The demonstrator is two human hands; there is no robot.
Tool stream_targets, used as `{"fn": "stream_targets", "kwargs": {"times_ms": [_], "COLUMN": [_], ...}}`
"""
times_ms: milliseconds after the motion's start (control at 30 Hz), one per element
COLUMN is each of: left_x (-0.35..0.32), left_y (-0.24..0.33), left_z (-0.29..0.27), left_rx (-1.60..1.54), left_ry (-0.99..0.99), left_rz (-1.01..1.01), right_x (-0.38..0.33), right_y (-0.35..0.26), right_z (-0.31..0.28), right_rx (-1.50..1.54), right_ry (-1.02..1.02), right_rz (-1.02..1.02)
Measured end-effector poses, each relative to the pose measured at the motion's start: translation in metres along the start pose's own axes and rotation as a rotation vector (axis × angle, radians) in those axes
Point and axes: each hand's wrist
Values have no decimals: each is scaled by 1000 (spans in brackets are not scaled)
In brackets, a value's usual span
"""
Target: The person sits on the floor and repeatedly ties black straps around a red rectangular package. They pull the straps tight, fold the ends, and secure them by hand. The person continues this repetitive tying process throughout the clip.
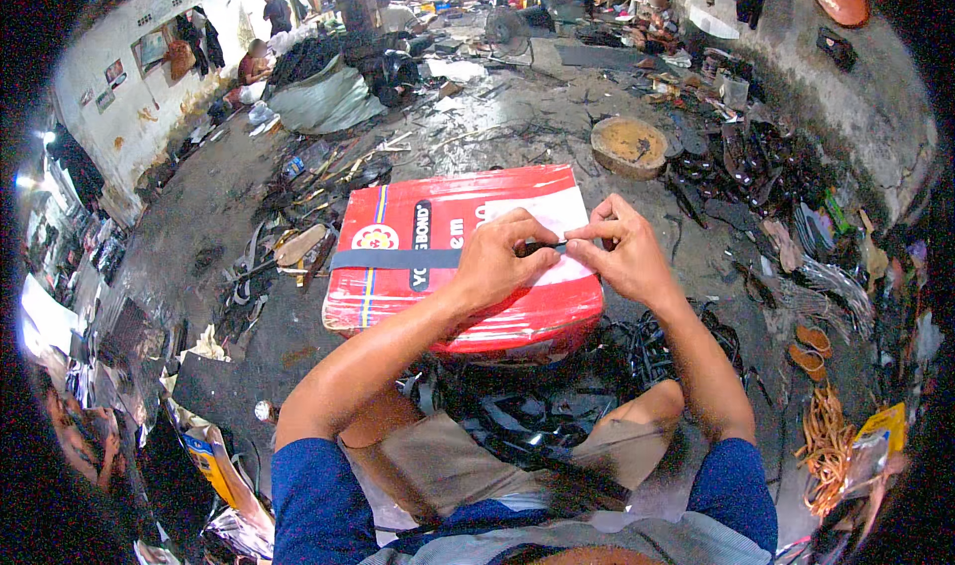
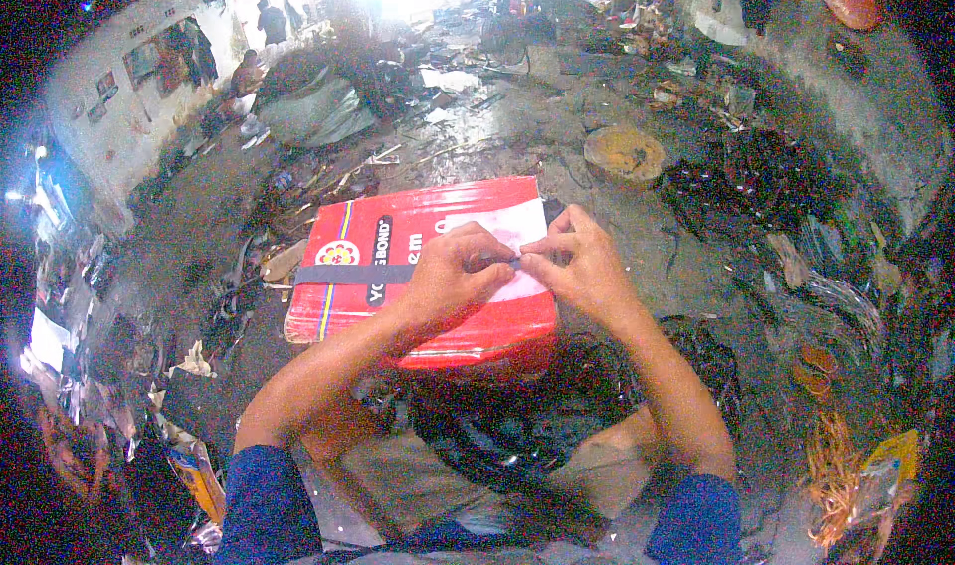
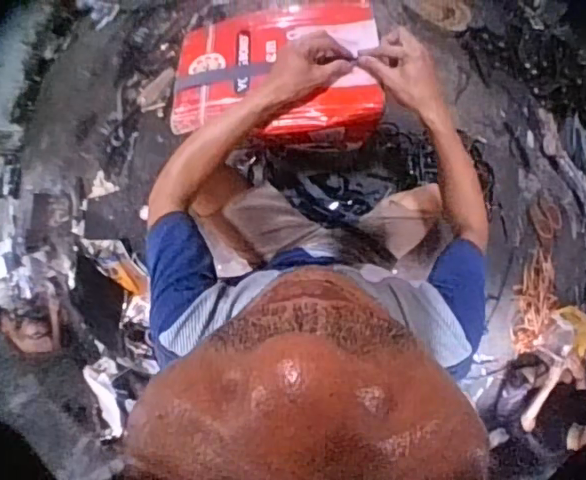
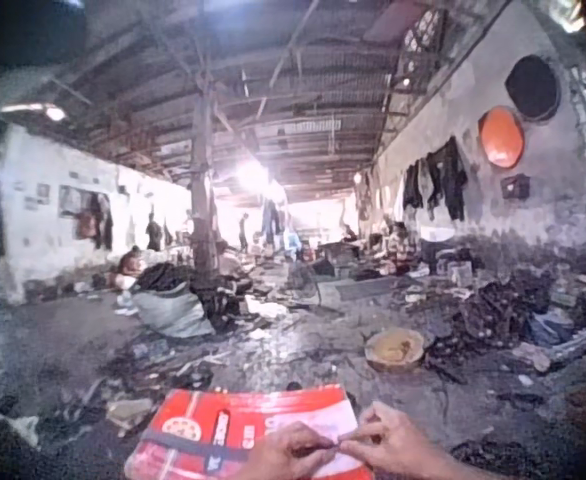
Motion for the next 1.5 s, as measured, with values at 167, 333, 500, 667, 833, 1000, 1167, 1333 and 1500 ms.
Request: {"fn": "stream_targets", "kwargs": {"times_ms": [167, 333, 500, 667, 833, 1000, 1167, 1333, 1500], "left_x": [3, 4, 8, 17, 19, 25, 29, 35, 34], "left_y": [-2, 4, 7, 14, 10, 13, 22, 20, 22], "left_z": [-1, -3, -2, -5, -8, 7, 15, 21, 22], "left_rx": [-26, 4, 128, 264, 91, -54, -128, -162, -134], "left_ry": [-14, -4, 7, -44, -63, -15, -19, 32, 14], "left_rz": [-43, -53, -88, -49, 57, 105, 70, 143, 89], "right_x": [4, 4, 7, 16, 9, -1, -15, -28, -1], "right_y": [4, 11, 3, 5, 6, 14, -3, 11, 28], "right_z": [12, 33, 37, 24, 32, 42, 28, 36, 14], "right_rx": [133, 344, 534, 312, 480, 513, 1115, 1552, 746], "right_ry": [61, 152, 213, 53, 205, 198, 94, 34, 121], "right_rz": [131, 256, 335, 297, 321, 338, 489, 526, 500]}}
Point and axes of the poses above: each hand's wrist, its own x-axis towards the middle knuckle, its own z-axis out of the palm, y = z × x, and after that the axes turned 13 degrees about -y, right-handed
